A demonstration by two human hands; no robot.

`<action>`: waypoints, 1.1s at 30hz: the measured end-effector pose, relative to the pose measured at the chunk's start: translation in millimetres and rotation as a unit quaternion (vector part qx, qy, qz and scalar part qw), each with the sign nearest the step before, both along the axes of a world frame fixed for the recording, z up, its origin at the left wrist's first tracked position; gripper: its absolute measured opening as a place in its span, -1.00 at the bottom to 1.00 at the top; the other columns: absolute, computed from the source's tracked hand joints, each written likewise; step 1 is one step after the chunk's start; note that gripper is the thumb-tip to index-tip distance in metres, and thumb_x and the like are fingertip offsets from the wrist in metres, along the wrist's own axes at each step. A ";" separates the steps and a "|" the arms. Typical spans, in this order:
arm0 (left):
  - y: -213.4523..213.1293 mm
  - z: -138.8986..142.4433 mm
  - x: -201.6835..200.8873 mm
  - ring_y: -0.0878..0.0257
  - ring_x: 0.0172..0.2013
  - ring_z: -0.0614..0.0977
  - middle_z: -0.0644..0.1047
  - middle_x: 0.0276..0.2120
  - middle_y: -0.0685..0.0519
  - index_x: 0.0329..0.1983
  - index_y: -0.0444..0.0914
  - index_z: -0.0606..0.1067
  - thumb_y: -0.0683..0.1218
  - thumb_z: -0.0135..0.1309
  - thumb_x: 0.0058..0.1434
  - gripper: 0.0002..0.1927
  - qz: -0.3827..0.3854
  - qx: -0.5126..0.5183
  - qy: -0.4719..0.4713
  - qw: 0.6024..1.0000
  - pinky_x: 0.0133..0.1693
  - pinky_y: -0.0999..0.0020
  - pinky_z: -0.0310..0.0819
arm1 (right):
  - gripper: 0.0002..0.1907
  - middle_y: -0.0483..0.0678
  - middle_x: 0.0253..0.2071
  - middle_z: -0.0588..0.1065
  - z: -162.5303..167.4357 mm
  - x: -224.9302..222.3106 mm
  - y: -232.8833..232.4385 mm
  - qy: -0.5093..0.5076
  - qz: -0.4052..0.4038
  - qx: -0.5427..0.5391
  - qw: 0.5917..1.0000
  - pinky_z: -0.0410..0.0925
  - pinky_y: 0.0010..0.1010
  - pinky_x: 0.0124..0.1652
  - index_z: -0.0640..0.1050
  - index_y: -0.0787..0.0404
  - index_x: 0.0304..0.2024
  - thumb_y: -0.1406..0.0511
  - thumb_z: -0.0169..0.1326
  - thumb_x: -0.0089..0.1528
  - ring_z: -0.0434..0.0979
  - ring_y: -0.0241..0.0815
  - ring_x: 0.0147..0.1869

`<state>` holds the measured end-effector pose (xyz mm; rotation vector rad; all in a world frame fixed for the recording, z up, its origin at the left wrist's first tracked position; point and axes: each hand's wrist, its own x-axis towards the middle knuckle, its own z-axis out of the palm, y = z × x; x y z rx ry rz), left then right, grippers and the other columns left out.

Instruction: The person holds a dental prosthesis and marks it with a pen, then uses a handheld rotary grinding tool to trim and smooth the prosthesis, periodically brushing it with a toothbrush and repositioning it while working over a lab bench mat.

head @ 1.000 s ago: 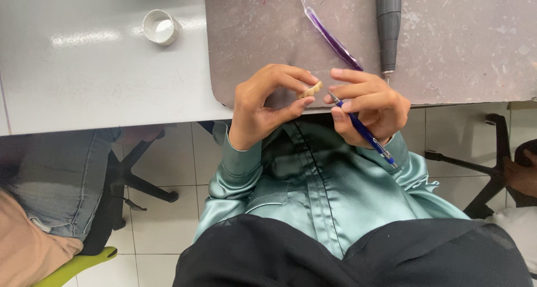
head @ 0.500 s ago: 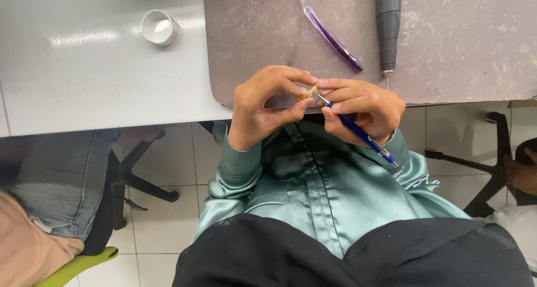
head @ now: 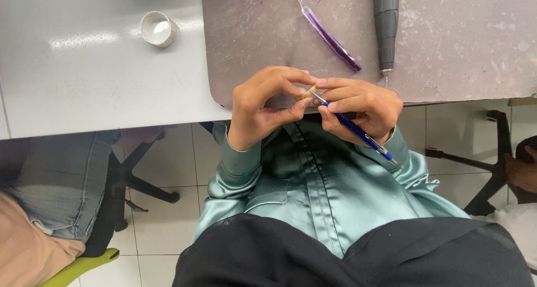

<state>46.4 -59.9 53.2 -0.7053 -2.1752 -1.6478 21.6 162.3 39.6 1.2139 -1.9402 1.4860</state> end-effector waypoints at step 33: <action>-6.9 -2.7 -0.4 0.11 0.05 0.71 0.64 -0.05 -0.01 -0.24 -0.30 0.52 -0.22 0.37 0.18 -0.78 -0.015 0.010 -0.007 1.000 0.03 0.32 0.64 | -0.76 0.20 -0.23 0.61 1.4 2.6 -5.6 -0.005 0.001 0.007 1.000 0.60 -0.23 -0.01 0.45 0.36 -0.21 0.58 0.26 0.21 0.68 0.16 0.07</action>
